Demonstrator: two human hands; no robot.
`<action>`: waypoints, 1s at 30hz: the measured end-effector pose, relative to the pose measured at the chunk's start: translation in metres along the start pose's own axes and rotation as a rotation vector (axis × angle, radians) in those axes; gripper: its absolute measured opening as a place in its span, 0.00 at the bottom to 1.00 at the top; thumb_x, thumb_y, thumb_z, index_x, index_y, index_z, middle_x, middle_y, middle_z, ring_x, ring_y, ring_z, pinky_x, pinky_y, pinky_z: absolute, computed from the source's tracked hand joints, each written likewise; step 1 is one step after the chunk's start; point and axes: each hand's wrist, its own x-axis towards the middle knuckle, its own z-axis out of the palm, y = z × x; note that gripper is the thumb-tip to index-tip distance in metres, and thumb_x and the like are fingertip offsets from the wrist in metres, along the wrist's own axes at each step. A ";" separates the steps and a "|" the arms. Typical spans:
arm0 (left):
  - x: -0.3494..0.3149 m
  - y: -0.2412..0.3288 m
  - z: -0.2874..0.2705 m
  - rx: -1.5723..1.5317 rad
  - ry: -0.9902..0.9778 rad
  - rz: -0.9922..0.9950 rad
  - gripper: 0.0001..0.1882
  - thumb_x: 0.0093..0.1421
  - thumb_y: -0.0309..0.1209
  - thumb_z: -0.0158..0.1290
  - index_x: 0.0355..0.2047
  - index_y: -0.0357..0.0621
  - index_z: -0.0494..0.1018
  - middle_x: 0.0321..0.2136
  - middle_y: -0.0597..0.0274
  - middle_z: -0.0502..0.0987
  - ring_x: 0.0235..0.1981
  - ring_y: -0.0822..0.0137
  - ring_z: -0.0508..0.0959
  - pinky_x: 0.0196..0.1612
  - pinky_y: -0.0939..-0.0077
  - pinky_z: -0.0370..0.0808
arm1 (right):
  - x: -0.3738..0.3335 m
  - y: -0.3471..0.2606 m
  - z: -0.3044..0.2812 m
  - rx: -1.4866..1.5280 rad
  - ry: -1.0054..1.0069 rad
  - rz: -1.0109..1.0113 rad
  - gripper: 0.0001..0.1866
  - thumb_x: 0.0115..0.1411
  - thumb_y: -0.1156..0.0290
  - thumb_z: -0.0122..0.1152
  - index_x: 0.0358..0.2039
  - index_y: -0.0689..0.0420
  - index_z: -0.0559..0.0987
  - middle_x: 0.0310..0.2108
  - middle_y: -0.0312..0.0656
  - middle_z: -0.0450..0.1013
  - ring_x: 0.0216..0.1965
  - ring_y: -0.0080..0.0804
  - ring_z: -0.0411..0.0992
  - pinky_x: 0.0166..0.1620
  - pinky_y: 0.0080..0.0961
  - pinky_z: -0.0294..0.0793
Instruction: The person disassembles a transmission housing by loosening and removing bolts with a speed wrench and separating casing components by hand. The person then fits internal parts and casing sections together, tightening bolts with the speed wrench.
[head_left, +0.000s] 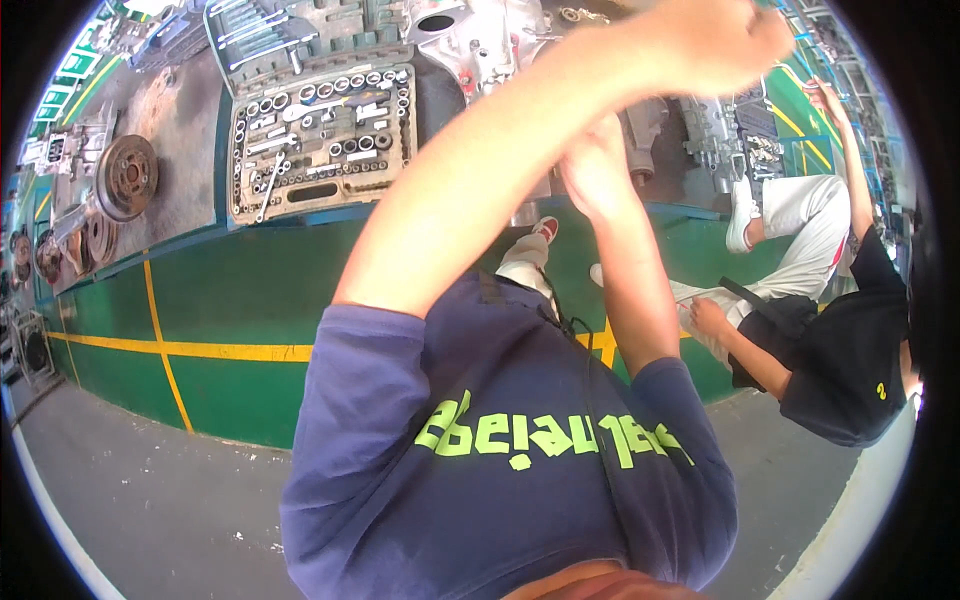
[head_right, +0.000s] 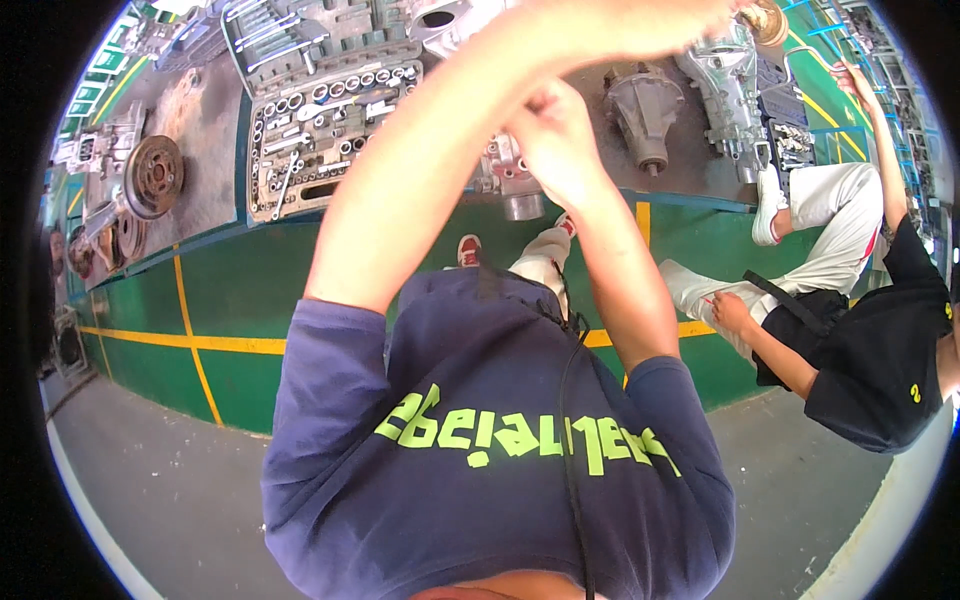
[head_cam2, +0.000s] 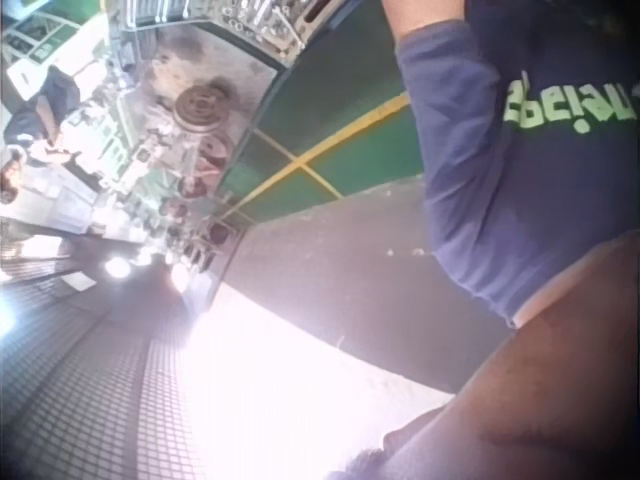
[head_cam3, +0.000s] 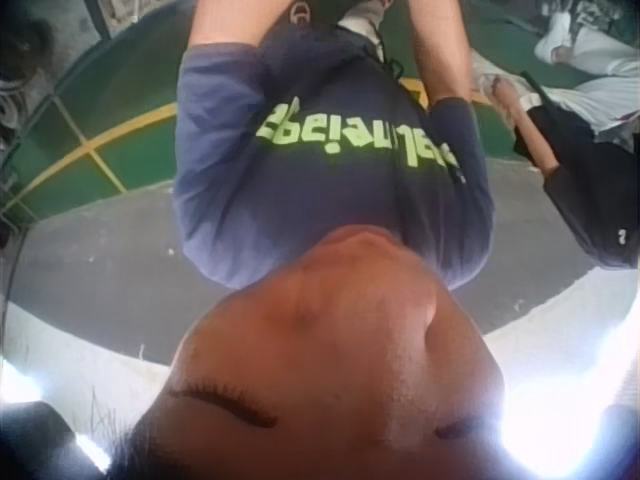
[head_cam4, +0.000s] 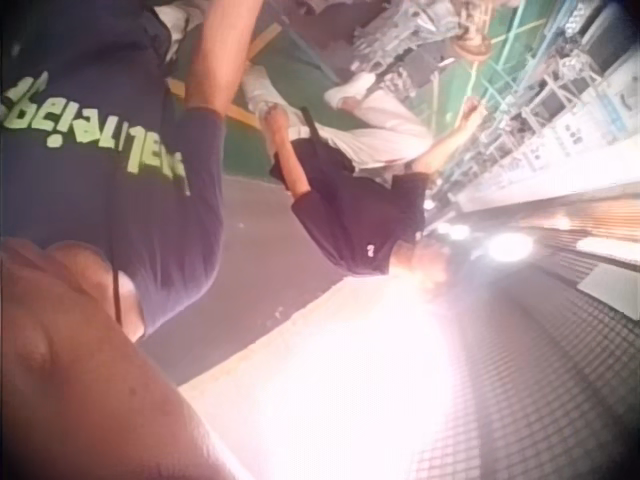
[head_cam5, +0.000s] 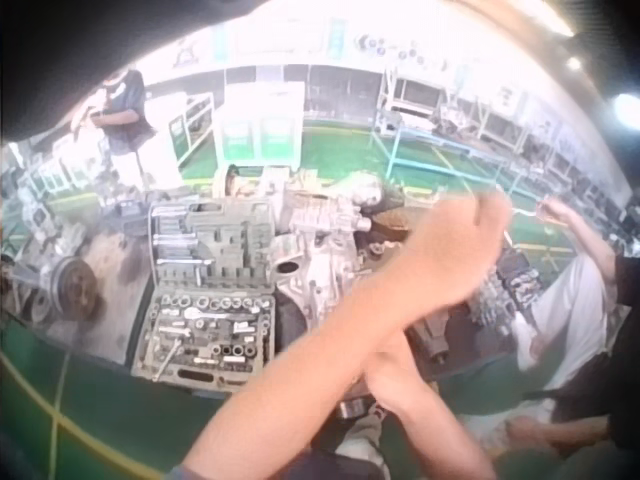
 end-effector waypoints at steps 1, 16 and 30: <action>-0.016 0.003 0.007 0.167 0.396 0.103 0.30 0.68 0.44 0.33 0.28 0.28 0.75 0.27 0.35 0.78 0.33 0.41 0.79 0.45 0.53 0.74 | -0.008 0.002 -0.012 -0.070 -0.122 0.023 0.08 0.65 0.74 0.60 0.43 0.60 0.80 0.34 0.33 0.76 0.31 0.17 0.69 0.38 0.18 0.70; -0.031 0.020 0.008 0.057 -0.091 -0.084 0.30 0.65 0.50 0.41 0.29 0.35 0.80 0.27 0.40 0.80 0.35 0.45 0.82 0.46 0.57 0.76 | 0.045 -0.042 -0.060 0.193 -0.104 -0.036 0.17 0.66 0.70 0.60 0.54 0.62 0.74 0.49 0.40 0.73 0.50 0.27 0.71 0.55 0.25 0.69; -0.020 0.001 -0.045 -0.002 0.035 0.118 0.30 0.67 0.40 0.33 0.19 0.29 0.74 0.22 0.35 0.77 0.31 0.40 0.80 0.44 0.52 0.74 | -0.041 -0.018 -0.093 -0.276 -0.081 -0.062 0.09 0.64 0.81 0.56 0.45 0.62 0.78 0.34 0.35 0.75 0.34 0.19 0.70 0.40 0.17 0.69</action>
